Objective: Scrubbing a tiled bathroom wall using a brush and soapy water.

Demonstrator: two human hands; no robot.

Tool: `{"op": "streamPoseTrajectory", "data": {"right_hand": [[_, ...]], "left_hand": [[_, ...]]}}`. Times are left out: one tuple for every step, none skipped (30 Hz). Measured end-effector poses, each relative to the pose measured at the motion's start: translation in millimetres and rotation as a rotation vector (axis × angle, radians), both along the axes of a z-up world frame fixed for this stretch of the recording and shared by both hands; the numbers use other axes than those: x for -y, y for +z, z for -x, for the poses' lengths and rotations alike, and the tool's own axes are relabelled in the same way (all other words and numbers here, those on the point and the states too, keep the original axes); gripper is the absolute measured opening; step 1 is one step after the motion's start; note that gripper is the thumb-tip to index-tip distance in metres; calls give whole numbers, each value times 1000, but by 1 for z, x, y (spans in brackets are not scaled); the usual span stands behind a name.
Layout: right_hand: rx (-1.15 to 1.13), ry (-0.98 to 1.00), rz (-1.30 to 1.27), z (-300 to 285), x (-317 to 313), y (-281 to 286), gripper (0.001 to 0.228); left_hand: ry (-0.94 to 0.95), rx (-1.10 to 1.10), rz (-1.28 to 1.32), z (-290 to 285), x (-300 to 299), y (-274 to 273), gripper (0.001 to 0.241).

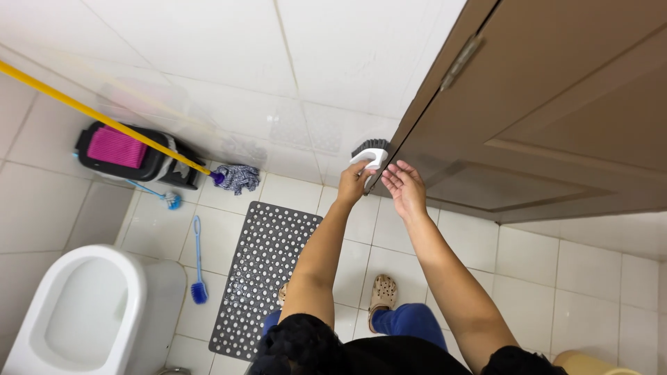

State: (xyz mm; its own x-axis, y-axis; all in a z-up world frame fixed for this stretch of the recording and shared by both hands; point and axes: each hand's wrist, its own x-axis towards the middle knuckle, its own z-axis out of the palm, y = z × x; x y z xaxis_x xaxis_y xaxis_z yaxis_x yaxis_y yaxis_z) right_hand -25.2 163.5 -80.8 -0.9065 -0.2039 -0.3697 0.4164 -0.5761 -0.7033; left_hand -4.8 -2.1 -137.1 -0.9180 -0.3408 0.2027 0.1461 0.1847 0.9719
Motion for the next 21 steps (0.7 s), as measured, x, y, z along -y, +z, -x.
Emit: {"op": "streamPoseTrajectory", "data": {"right_hand": [[4,-10,-5,-2,2,-14,21],[9,-13,-5,-3,5,-26,21],[13,-16,-6,-4,7,-36,20],[15,-10,-8,-4,10,-40,20],[13,-26,-1,-5,13,-44,21],[15,-39,5,-9,16,-47,23],[21,-32,0,-13,22,-45,23],[17,-37,1,-14,27,-41,20],[13,-41,2,-15,31,-36,18],[9,-34,-2,-17,36,-30,18],[-19,-12,-7,-18,41,-24,17],[-37,2,-14,-24,43,-20,16],[-31,3,-20,-22,45,-14,16],[-74,1,1,-23,48,-9,16],[-117,1,22,-25,51,-5,16],[-119,5,25,-22,52,-10,16],[-106,-40,37,-18,53,-16,16],[-88,-88,47,-17,52,-22,16],[-86,-88,50,-14,49,-29,16],[-35,-131,79,-13,45,-37,19],[16,-175,108,-12,41,-46,21]], "left_hand": [[-10,4,-5,-5,0,8,26],[23,-7,43,-8,0,19,25],[56,-19,90,-12,1,31,25],[62,-17,88,-10,3,53,25],[84,-120,64,-9,5,77,24],[108,-218,40,-10,9,100,23],[116,-212,37,-7,23,100,23],[162,-174,-81,-1,35,103,21],[207,-136,-198,5,47,106,20],[215,-141,-202,4,70,99,20],[231,-202,-348,3,91,92,18],[242,-252,-495,0,110,82,16],[244,-246,-500,0,113,74,16],[256,-255,-492,-3,117,64,14],[267,-265,-483,-8,121,54,15],[270,-269,-480,2,99,32,15],[213,-219,-364,12,76,11,17],[153,-163,-248,21,53,-12,23],[154,-161,-246,17,41,-15,23],[45,-131,-121,11,29,-19,24],[-64,-102,4,5,17,-24,26]]}}
